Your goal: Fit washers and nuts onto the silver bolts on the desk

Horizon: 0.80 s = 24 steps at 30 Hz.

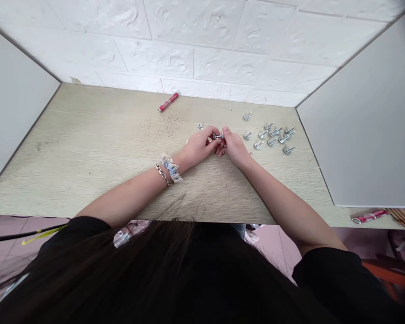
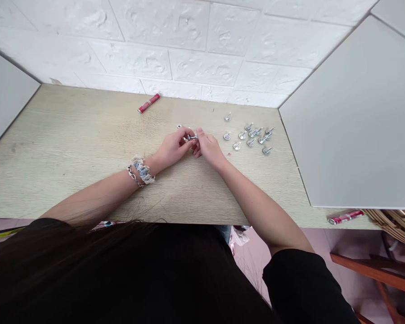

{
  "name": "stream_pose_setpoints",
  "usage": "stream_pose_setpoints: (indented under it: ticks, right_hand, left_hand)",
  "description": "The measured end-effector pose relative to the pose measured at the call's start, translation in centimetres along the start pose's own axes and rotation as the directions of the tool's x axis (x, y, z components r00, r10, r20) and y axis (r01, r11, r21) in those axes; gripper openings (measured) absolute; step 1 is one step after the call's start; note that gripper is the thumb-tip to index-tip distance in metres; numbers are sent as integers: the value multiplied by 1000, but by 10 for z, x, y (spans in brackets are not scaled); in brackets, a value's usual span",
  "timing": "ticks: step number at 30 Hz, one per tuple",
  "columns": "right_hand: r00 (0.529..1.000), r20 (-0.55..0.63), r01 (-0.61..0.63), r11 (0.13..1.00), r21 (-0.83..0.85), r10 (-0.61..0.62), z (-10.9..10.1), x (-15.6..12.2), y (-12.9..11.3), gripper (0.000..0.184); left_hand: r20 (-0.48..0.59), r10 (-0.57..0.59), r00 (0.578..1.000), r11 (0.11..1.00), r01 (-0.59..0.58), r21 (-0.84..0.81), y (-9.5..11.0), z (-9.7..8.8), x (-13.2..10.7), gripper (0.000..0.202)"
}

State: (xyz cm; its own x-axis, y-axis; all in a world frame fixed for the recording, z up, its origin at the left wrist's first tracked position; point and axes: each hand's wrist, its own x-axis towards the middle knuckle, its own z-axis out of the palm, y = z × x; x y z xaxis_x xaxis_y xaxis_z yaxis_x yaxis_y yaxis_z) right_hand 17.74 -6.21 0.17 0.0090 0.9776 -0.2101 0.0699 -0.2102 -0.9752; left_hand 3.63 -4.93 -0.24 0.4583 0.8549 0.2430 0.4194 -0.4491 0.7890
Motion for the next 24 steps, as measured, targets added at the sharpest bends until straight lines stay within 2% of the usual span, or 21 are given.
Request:
stream_pose_setpoints:
  ticks: [6, 16, 24]
  right_hand:
    - [999, 34, 0, 1000, 19, -1, 0, -4, -6, 53]
    - [997, 61, 45, 999, -20, -44, -2, -3, -1, 45]
    - [997, 41, 66, 995, -79, -63, -2, -4, -2, 33]
  left_hand:
    - [3, 3, 1000, 1000, -3, -24, 1, 0, 0, 12]
    - [4, -21, 1000, 1000, 21, 22, 8, -2, -1, 11]
    - [67, -18, 998, 999, 15, 41, 9, -4, 1, 10]
